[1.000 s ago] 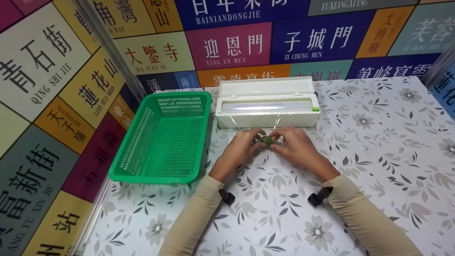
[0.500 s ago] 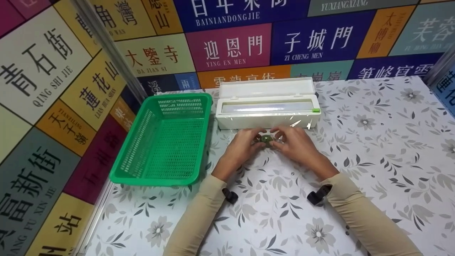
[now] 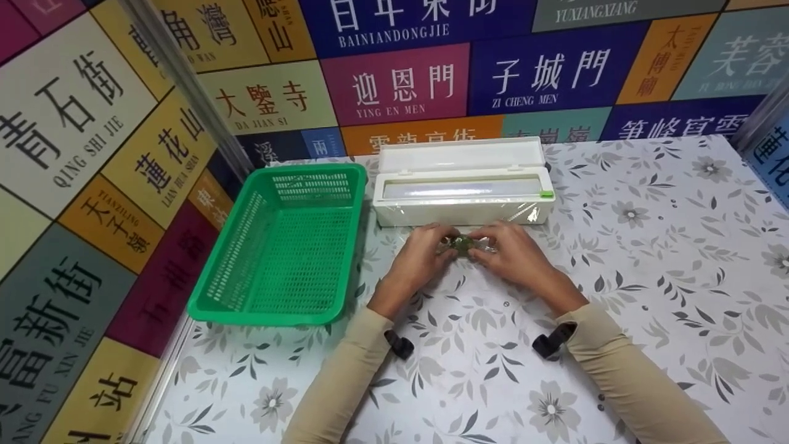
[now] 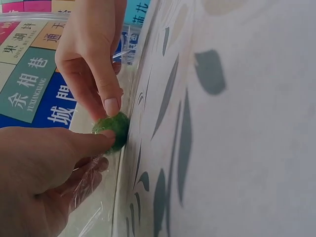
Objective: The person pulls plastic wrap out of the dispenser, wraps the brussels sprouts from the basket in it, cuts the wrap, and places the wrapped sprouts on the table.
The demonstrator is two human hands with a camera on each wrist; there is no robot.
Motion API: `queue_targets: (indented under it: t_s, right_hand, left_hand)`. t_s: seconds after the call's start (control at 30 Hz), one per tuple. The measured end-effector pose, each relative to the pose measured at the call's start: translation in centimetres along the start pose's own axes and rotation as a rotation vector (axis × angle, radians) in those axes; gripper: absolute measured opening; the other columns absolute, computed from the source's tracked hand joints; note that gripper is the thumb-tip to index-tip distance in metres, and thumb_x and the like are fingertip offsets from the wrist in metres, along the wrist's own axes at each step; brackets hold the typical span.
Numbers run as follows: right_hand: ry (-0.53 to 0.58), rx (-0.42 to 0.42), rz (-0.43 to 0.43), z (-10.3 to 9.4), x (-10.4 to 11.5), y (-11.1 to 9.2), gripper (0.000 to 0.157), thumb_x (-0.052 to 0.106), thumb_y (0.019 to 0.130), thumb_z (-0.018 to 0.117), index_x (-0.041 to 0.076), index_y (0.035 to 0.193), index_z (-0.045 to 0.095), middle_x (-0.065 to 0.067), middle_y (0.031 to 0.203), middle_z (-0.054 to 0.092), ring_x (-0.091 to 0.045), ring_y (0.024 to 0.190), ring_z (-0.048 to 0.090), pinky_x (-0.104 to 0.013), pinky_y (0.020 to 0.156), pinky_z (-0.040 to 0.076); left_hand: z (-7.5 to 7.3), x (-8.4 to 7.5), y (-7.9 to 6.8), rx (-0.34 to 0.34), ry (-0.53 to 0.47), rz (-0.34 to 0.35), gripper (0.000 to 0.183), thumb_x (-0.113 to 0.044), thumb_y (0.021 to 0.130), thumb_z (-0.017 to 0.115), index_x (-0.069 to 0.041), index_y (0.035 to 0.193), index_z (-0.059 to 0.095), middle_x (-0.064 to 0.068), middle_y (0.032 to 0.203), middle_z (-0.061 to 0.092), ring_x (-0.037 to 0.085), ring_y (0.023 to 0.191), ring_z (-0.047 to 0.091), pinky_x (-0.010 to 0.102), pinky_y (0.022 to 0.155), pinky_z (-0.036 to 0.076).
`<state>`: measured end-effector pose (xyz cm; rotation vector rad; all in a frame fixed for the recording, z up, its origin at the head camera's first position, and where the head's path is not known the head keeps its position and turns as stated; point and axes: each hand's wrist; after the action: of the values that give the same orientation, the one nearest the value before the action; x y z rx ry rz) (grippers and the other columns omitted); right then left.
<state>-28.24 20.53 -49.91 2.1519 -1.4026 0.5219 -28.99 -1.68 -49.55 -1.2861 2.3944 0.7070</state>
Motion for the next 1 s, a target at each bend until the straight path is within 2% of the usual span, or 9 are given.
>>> queue_targets:
  t_s: [0.13, 0.2, 0.4, 0.57, 0.7, 0.83, 1.0]
  right_hand:
    - [0.028, 0.022, 0.004, 0.07, 0.0, 0.07, 0.043, 0.017, 0.092, 0.085, 0.013, 0.134, 0.076, -0.013, 0.125, 0.077, -0.028, 0.094, 0.067, -0.043, 0.085, 0.055]
    - [0.034, 0.014, -0.005, 0.1, -0.02, 0.1, 0.041, 0.015, 0.092, 0.084, 0.013, 0.133, 0.077, -0.014, 0.12, 0.078, -0.028, 0.091, 0.067, -0.043, 0.081, 0.054]
    - [0.037, -0.043, -0.013, 0.28, -0.02, 0.56, 0.036, 0.017, 0.091, 0.087, 0.008, 0.124, 0.076, -0.013, 0.105, 0.082, -0.031, 0.09, 0.077, -0.049, 0.082, 0.062]
    - [-0.003, -0.1, -0.014, 0.5, 0.03, 0.9, 0.026, 0.022, 0.091, 0.088, 0.01, 0.112, 0.079, -0.011, 0.107, 0.083, -0.032, 0.093, 0.077, -0.049, 0.085, 0.061]
    - [-0.046, -0.131, -0.025, 0.55, 0.03, 0.89, 0.024, 0.024, 0.093, 0.087, 0.012, 0.112, 0.082, -0.011, 0.108, 0.082, -0.033, 0.096, 0.074, -0.05, 0.087, 0.057]
    - [-0.043, -0.103, -0.021, 0.46, -0.19, 0.83, 0.025, 0.024, 0.096, 0.083, 0.012, 0.118, 0.082, -0.011, 0.11, 0.081, -0.031, 0.094, 0.073, -0.048, 0.086, 0.057]
    - [-0.039, -0.036, -0.006, 0.06, -0.44, 0.7, 0.031, 0.024, 0.098, 0.08, 0.016, 0.128, 0.08, -0.01, 0.107, 0.081, -0.027, 0.092, 0.072, -0.046, 0.082, 0.059]
  left_hand:
    - [0.04, 0.18, 0.05, -0.018, 0.002, -0.018, 0.029, -0.012, 0.099, 0.079, -0.012, 0.128, 0.076, 0.006, 0.121, 0.082, 0.02, 0.114, 0.077, 0.034, 0.101, 0.061]
    - [0.04, 0.23, 0.1, -0.021, 0.01, -0.022, 0.023, -0.013, 0.1, 0.078, -0.012, 0.123, 0.079, 0.003, 0.119, 0.082, 0.019, 0.114, 0.077, 0.034, 0.1, 0.061]
    - [-0.02, 0.42, 0.17, -0.035, -0.01, 0.006, 0.019, -0.011, 0.101, 0.076, -0.008, 0.12, 0.078, 0.005, 0.118, 0.082, 0.019, 0.114, 0.077, 0.031, 0.101, 0.06]
    - [0.13, 0.53, 0.15, -0.053, -0.019, -0.009, 0.017, -0.011, 0.104, 0.073, -0.007, 0.121, 0.076, 0.006, 0.118, 0.082, 0.02, 0.111, 0.078, 0.031, 0.1, 0.061]
    - [0.14, 0.39, 0.09, -0.043, 0.042, -0.05, 0.023, -0.015, 0.103, 0.075, -0.011, 0.126, 0.076, 0.005, 0.123, 0.08, 0.023, 0.119, 0.075, 0.036, 0.104, 0.06]
    - [0.1, 0.23, 0.06, -0.024, 0.11, -0.083, 0.03, -0.016, 0.101, 0.078, -0.017, 0.13, 0.074, 0.004, 0.129, 0.077, 0.027, 0.127, 0.069, 0.042, 0.108, 0.058]
    - [0.21, 0.17, 0.12, -0.018, 0.12, -0.085, 0.03, -0.017, 0.103, 0.073, -0.016, 0.133, 0.074, 0.009, 0.13, 0.075, 0.029, 0.125, 0.07, 0.043, 0.104, 0.06]
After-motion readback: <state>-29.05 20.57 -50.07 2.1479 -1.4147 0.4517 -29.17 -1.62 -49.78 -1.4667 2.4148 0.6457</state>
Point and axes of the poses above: each hand's wrist, its own y-axis towards the middle knuckle, its own z-axis out of the palm, x = y × z
